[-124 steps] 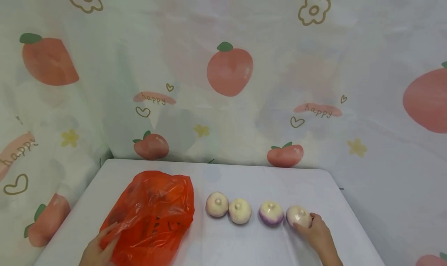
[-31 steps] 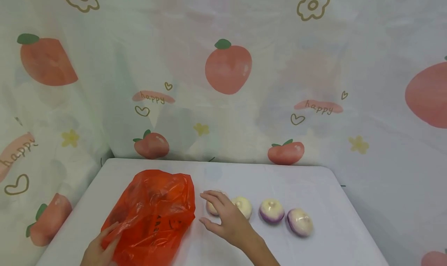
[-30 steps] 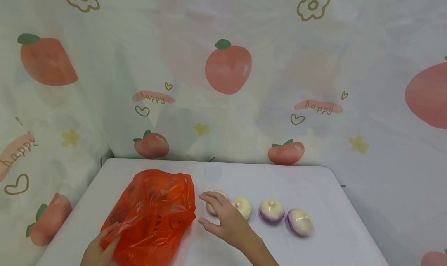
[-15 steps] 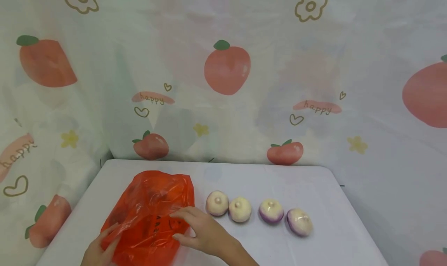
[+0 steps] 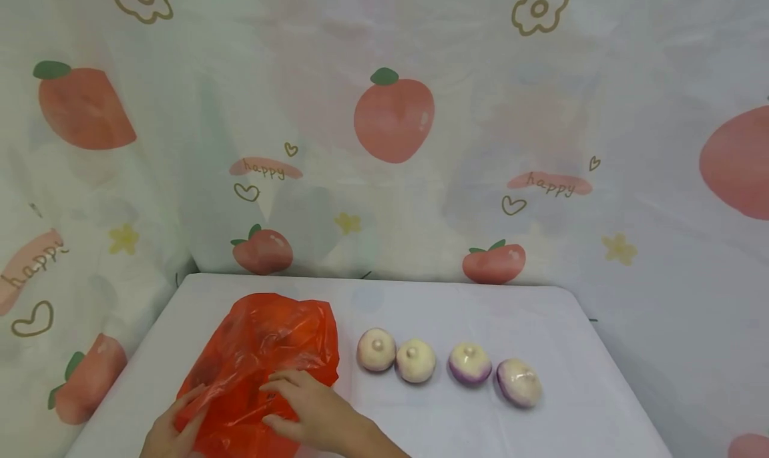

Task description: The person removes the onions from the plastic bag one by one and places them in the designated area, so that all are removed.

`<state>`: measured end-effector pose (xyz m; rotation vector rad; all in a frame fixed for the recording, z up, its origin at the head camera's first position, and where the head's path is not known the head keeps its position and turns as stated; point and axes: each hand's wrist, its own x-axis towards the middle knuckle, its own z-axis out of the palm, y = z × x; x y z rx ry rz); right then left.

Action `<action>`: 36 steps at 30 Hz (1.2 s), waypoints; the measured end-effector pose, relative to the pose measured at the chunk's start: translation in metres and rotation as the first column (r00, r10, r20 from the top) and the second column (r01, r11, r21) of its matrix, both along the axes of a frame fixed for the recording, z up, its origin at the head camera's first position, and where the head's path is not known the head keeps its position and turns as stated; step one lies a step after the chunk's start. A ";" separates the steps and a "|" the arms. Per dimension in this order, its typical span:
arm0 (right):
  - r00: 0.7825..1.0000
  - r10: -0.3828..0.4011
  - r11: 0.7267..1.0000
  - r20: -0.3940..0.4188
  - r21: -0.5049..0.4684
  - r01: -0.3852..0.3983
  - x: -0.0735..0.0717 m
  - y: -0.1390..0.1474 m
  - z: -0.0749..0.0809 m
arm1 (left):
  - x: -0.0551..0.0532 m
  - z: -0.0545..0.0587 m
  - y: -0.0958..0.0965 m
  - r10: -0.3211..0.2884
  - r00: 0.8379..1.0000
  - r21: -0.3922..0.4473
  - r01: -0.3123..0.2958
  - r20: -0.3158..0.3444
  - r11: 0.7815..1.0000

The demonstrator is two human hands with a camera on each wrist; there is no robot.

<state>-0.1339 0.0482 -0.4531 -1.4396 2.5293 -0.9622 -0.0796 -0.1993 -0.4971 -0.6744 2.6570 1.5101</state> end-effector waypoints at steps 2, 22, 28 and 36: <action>1.000 -0.004 1.000 0.002 0.029 0.004 -0.001 -0.004 -0.003 | 0.000 0.000 0.000 0.001 1.000 0.000 -0.001 -0.002 1.000; 0.969 -0.183 0.935 0.167 0.334 0.119 -0.022 -0.040 -0.024 | 0.005 -0.001 0.001 0.049 0.999 0.044 -0.048 -0.017 0.998; 0.962 -0.159 0.959 0.221 0.266 0.097 -0.027 -0.054 -0.027 | 0.004 -0.002 0.001 0.038 0.999 0.030 -0.038 -0.026 0.999; 0.937 -0.168 0.971 0.306 0.212 0.105 -0.033 -0.063 -0.030 | 0.003 -0.002 0.000 0.028 0.999 0.003 -0.028 -0.039 1.000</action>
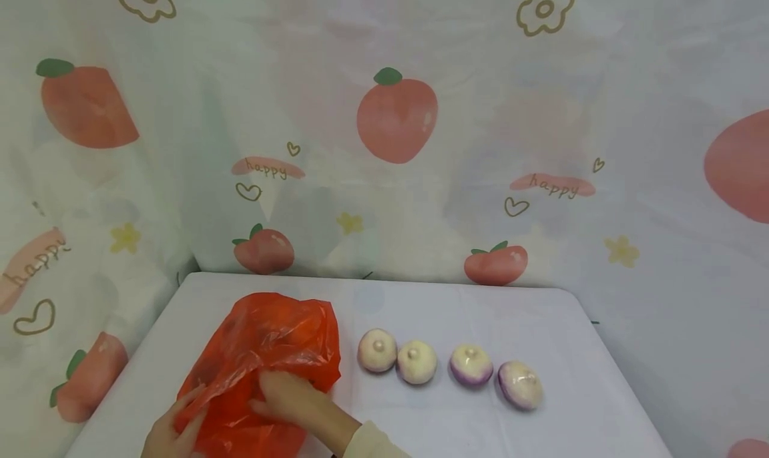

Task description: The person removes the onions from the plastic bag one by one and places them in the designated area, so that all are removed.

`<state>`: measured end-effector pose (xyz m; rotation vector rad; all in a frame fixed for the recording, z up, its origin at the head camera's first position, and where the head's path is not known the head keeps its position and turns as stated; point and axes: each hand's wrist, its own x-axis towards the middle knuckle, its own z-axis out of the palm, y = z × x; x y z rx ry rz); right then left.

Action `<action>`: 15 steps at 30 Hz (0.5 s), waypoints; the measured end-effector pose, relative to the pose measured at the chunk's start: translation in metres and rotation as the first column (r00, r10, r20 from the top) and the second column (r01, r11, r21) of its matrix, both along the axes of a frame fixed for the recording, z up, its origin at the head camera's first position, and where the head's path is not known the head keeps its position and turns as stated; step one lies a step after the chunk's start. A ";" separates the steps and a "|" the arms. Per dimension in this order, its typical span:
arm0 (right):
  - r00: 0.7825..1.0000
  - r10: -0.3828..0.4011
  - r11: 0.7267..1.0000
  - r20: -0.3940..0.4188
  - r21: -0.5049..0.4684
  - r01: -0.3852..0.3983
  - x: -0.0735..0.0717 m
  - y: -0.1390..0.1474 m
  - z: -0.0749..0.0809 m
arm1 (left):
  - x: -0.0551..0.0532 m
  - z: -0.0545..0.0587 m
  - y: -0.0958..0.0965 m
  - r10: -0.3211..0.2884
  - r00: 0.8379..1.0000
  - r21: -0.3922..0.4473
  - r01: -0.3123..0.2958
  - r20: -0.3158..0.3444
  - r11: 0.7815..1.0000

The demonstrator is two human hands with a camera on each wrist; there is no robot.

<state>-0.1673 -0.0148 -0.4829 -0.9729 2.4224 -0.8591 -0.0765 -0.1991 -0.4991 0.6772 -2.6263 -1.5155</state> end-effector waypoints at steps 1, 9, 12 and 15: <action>1.000 -0.002 1.000 0.020 -0.009 0.002 0.000 -0.001 0.000 | 0.000 0.000 -0.001 -0.001 1.000 -0.001 0.001 0.004 1.000; 0.994 0.015 0.997 0.112 -0.072 -0.007 -0.003 -0.010 0.001 | 0.002 0.001 -0.002 0.000 1.000 -0.009 0.000 0.011 1.000; 0.994 0.033 0.997 0.103 -0.069 -0.026 -0.006 -0.013 0.000 | 0.003 0.004 -0.001 -0.009 1.000 -0.016 0.009 0.005 1.000; 0.993 0.044 0.997 0.109 -0.070 -0.037 -0.011 -0.013 -0.001 | 0.003 0.009 0.000 -0.020 1.000 -0.029 0.020 0.003 0.999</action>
